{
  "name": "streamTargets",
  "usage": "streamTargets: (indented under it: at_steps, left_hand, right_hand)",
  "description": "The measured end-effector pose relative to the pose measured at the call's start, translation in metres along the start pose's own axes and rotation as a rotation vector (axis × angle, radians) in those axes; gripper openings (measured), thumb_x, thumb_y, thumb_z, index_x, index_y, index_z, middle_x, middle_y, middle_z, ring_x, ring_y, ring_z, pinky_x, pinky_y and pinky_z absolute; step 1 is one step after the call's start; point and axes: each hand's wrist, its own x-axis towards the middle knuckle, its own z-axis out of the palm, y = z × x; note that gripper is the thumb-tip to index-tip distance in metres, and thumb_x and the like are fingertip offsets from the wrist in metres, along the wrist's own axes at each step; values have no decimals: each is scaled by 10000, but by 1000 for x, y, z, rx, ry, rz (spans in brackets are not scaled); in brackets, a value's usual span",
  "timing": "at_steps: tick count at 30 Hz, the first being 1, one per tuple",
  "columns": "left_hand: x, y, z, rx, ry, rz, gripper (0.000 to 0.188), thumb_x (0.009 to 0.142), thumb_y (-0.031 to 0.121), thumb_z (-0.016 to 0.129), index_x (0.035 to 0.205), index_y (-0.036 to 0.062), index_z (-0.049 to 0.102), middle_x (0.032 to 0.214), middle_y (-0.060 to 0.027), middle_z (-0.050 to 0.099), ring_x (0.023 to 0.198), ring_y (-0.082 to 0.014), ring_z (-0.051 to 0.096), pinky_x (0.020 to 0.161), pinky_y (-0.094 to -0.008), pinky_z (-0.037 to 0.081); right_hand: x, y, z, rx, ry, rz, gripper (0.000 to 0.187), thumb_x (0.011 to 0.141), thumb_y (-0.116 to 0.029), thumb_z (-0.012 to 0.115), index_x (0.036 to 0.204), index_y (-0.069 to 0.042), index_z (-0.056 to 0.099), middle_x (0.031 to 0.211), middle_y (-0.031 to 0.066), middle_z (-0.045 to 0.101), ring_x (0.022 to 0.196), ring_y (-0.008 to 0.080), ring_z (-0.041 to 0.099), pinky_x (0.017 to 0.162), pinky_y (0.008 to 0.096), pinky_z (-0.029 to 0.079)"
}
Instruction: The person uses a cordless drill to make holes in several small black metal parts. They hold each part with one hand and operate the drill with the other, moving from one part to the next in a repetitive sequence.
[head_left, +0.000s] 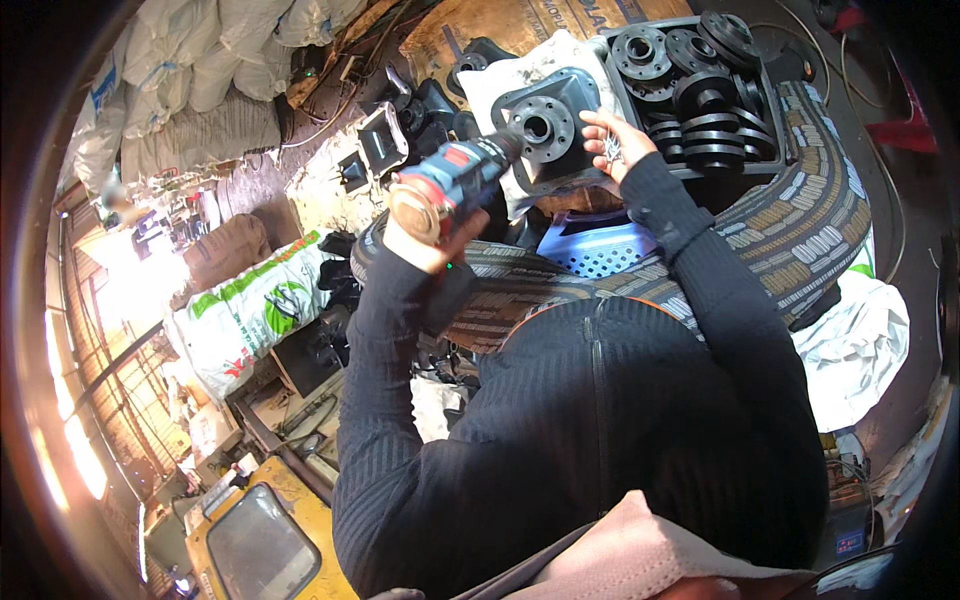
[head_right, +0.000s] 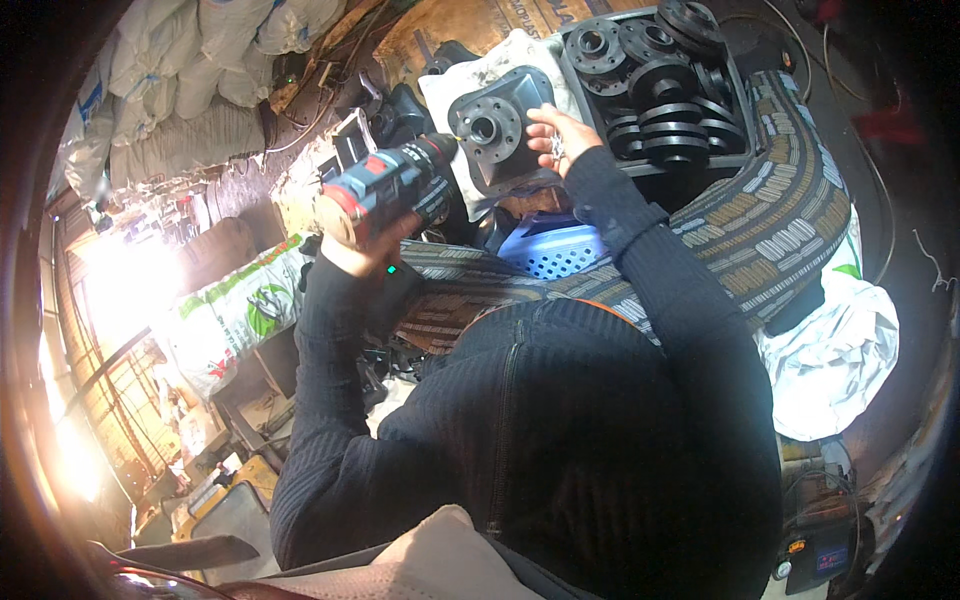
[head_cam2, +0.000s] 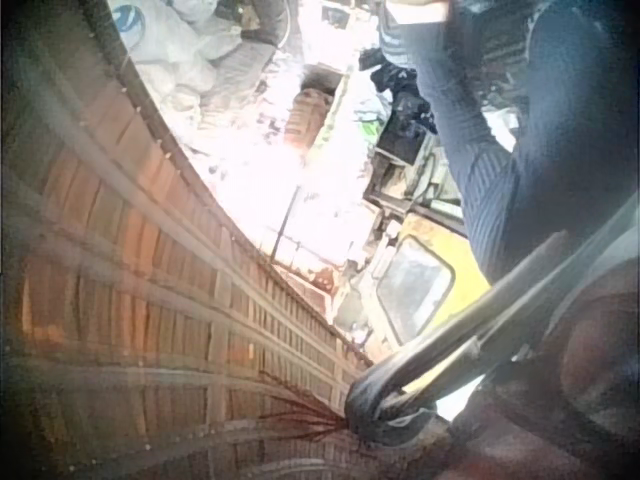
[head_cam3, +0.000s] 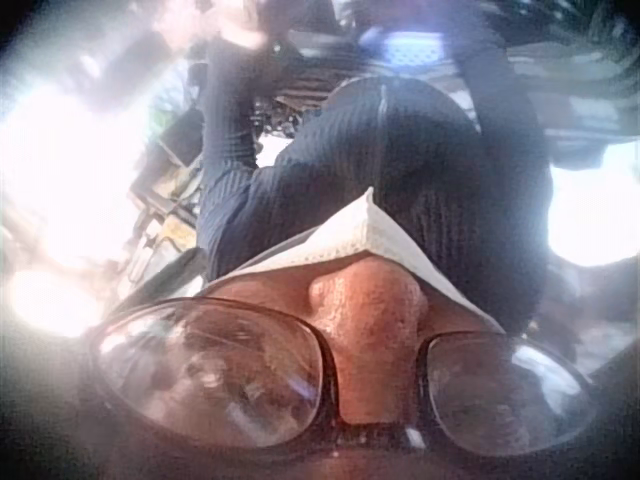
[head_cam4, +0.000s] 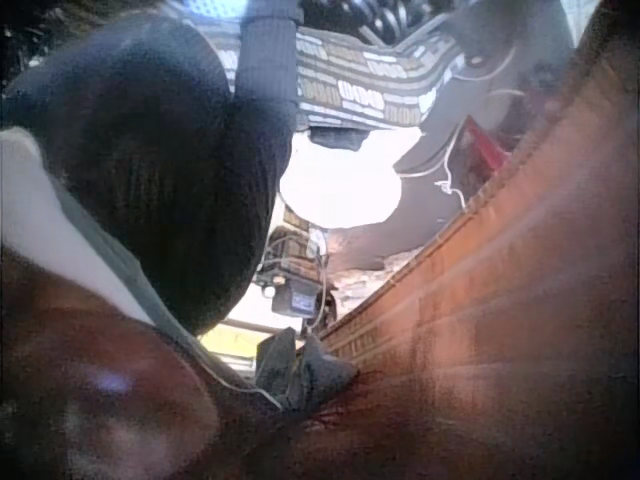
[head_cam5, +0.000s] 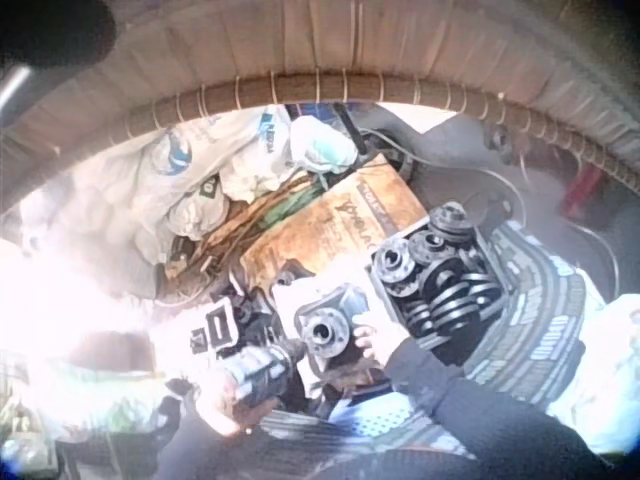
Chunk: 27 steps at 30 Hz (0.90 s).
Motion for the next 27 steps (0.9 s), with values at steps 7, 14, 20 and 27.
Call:
streamTargets:
  at_steps: [7, 14, 20, 27]
  left_hand:
    - [-39, 26, 26, 130, 19, 54, 408, 761, 181, 685, 1119, 41, 547, 1083, -131, 584, 984, -294, 567, 872, -383, 433]
    - [-46, 17, 29, 282, -6, 114, 440, 758, 192, 690, 1137, 32, 532, 1087, -128, 585, 995, -296, 569, 872, -386, 437]
    - [-50, 20, 29, 202, 20, 115, 428, 755, 198, 689, 1124, 39, 539, 1066, -109, 594, 981, -292, 572, 861, -387, 442]
    - [-53, 16, 37, 145, 5, -5, 406, 751, 181, 691, 1099, 33, 542, 1001, -112, 596, 918, -276, 573, 815, -364, 445]
  right_hand:
    - [-42, -4, 18, 316, -553, 148, 446, 946, -278, 375, 1253, 37, 447, 1208, 164, 549, 1002, 233, 601, 842, 389, 509]
    - [-47, 0, 23, 286, -548, 62, 381, 938, -143, 391, 1285, 12, 415, 1230, 150, 533, 1089, 224, 558, 876, 388, 496]
    - [-44, 8, 20, 407, -544, 83, 338, 946, -150, 411, 1254, -13, 440, 1236, 139, 530, 1109, 231, 544, 879, 369, 495]
    - [-49, 9, 28, 437, -418, 144, 291, 941, -150, 444, 1202, -26, 481, 1181, 123, 569, 1021, 211, 591, 839, 339, 513]
